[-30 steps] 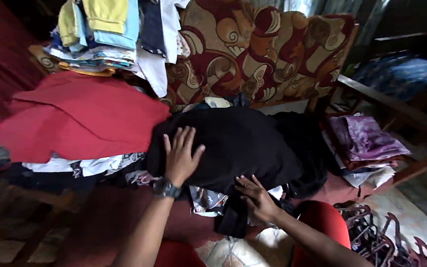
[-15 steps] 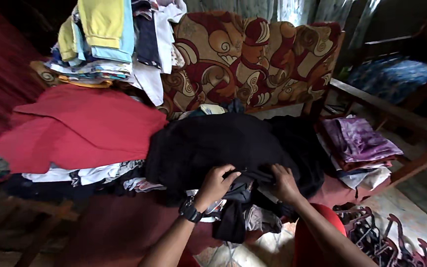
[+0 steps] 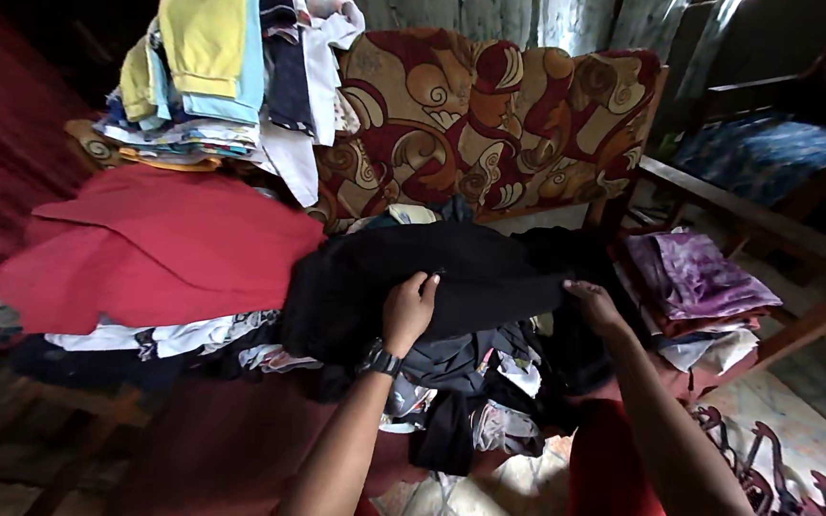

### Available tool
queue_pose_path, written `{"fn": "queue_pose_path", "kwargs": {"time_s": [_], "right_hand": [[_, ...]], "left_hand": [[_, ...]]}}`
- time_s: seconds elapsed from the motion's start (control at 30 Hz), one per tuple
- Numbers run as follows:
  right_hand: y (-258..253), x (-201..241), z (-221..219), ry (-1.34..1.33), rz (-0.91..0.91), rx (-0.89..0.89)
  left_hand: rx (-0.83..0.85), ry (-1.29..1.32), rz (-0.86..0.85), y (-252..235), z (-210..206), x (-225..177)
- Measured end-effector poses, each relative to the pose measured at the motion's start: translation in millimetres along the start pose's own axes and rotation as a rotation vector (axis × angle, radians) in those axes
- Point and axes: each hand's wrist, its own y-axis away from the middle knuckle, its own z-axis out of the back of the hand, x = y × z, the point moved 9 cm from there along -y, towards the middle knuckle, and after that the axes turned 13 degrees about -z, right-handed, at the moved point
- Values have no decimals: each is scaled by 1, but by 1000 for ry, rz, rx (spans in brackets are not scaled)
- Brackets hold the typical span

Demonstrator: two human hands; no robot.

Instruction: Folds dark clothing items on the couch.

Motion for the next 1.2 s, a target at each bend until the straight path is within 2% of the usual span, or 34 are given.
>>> {"fn": "queue_pose_path", "kwargs": {"time_s": [0.07, 0.1, 0.2, 0.27, 0.47, 0.6, 0.7, 0.8, 0.87, 0.93, 1.0, 1.1, 1.2], "right_hand": [[-7, -17, -4, 69, -54, -105], [-8, -20, -5, 95, -36, -149], [0, -18, -5, 188, 12, -247], [7, -16, -5, 256, -31, -256], [-3, -33, -10, 198, -323, -72], [-8, -30, -28, -44, -402, 181], [-5, -20, -34, -323, -385, 233], [9, 14, -41, -477, -209, 251], [30, 50, -53, -322, -53, 233], [56, 87, -78, -46, 101, 197], [78, 111, -117, 253, 230, 219], [90, 109, -185, 581, 359, 353], [89, 88, -237, 783, 374, 424]], "left_hand": [[11, -98, 16, -2, -9, 2], [-50, -162, -52, -1, -10, -4], [-261, -338, -419, 10, -11, -32], [-240, -414, -543, 15, -19, -45], [-110, -476, -356, 25, -30, -65], [33, -458, -384, 28, -65, -75], [236, -421, -309, 26, -94, -63], [258, -384, -307, 23, -99, -59], [174, -193, -334, 22, -89, -59], [36, 207, -325, 22, -70, -55], [-91, 658, -221, 19, -51, -46], [-263, 1088, -39, 14, -36, -24], [-313, 1245, 67, 21, -39, -6]]}}
